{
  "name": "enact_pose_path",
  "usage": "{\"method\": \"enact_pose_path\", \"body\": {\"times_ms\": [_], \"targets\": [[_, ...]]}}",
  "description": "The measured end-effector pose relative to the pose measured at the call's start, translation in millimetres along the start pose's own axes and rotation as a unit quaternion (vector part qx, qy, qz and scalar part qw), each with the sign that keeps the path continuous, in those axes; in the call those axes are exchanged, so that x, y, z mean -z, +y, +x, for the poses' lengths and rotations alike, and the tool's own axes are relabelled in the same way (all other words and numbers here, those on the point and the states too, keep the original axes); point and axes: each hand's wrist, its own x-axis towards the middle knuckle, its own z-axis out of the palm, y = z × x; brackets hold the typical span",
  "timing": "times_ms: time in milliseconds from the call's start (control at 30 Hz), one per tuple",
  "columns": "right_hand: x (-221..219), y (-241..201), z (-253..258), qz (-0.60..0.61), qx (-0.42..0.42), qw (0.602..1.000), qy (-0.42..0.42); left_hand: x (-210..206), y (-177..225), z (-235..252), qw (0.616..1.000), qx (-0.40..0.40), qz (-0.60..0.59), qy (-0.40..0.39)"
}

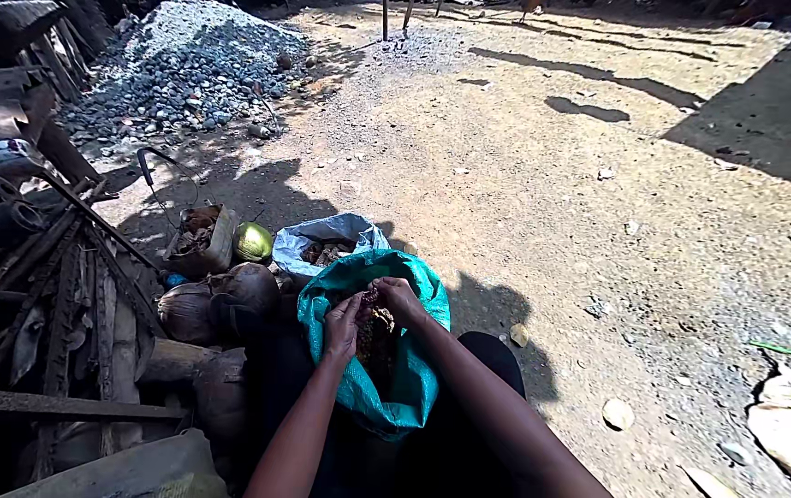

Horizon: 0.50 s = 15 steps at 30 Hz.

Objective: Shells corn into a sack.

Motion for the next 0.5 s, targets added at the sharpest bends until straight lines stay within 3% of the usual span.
{"method": "enact_pose_path", "body": {"times_ms": [200, 500], "targets": [[0.8, -6.1, -5.6, 0.029, -0.01, 0.999, -0.011, 0.8, 1.5, 2.3, 1.0, 0.018, -0.015, 0.015], [1.0, -3.6, -4.2, -0.023, -0.007, 0.999, -0.021, 1.4, 0.0, 2.6, 1.0, 0.004, 0.001, 0.012]]}}
